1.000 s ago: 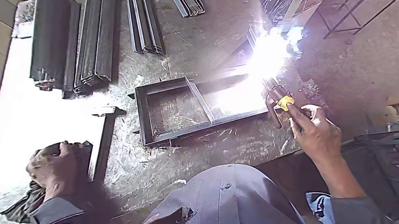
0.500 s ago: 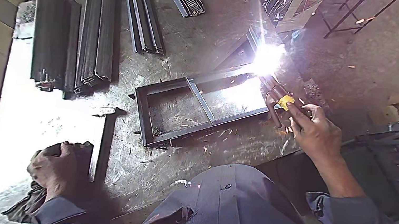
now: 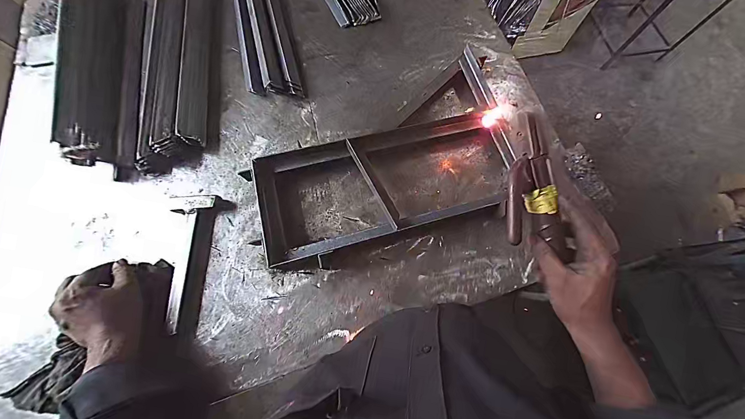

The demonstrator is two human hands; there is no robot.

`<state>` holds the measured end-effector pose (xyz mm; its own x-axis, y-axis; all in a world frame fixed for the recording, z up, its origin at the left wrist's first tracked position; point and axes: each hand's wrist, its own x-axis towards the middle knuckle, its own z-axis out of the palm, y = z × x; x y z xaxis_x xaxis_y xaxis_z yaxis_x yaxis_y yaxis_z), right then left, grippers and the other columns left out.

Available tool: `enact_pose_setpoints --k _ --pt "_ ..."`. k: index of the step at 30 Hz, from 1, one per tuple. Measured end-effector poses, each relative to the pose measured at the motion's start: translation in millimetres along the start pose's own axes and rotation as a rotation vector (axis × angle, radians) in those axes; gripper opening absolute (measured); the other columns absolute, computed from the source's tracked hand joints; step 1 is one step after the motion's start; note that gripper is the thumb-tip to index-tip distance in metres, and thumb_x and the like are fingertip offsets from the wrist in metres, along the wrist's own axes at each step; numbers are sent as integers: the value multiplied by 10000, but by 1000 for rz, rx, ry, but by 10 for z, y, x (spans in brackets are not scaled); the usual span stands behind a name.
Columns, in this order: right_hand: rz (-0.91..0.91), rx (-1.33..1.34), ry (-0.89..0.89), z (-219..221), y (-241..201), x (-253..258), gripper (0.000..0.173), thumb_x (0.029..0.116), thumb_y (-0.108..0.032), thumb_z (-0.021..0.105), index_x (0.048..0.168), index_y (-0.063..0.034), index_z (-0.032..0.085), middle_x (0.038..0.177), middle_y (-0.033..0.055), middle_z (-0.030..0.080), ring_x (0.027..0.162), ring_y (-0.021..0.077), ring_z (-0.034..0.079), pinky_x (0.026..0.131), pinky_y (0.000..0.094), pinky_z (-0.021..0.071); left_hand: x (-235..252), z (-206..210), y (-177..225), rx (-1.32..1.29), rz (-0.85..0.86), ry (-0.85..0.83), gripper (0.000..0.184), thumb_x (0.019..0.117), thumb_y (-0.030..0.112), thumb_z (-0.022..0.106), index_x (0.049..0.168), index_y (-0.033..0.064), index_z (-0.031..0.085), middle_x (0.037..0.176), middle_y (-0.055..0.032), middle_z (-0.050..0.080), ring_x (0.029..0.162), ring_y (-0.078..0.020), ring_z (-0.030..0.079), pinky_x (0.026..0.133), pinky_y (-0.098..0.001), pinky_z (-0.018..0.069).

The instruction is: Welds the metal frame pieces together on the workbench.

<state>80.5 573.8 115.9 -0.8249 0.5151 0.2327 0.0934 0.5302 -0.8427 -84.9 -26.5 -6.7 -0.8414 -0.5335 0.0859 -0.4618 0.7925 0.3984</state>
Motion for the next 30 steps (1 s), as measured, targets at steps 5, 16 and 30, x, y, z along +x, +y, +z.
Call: enact_pose_setpoints --k 5,16,30 --pt "362 582 -277 435 -420 -339 714 879 -153 770 1519 -135 454 917 100 693 574 172 638 472 291 564 -13 -76 45 -22 22 -56 486 1039 422 487 1259 42 695 1349 -214 639 1347 -352 547 1178 -525 359" --pt "-166 394 -674 975 -1460 305 672 968 -92 685 1572 -204 413 1137 60 683 619 123 628 469 259 548 -533 -848 -261 -196 9 143 404 1039 370 557 1180 25 714 1289 -256 618 1224 -383 592 1073 -564 445" --pt "-404 -56 -852 1326 -980 812 611 938 -215 729 1514 -255 530 971 68 737 603 122 646 555 330 573 -1234 -446 -565 65 -397 209 468 1051 400 472 1308 59 663 1469 -246 529 1395 -446 465 1137 -640 346"
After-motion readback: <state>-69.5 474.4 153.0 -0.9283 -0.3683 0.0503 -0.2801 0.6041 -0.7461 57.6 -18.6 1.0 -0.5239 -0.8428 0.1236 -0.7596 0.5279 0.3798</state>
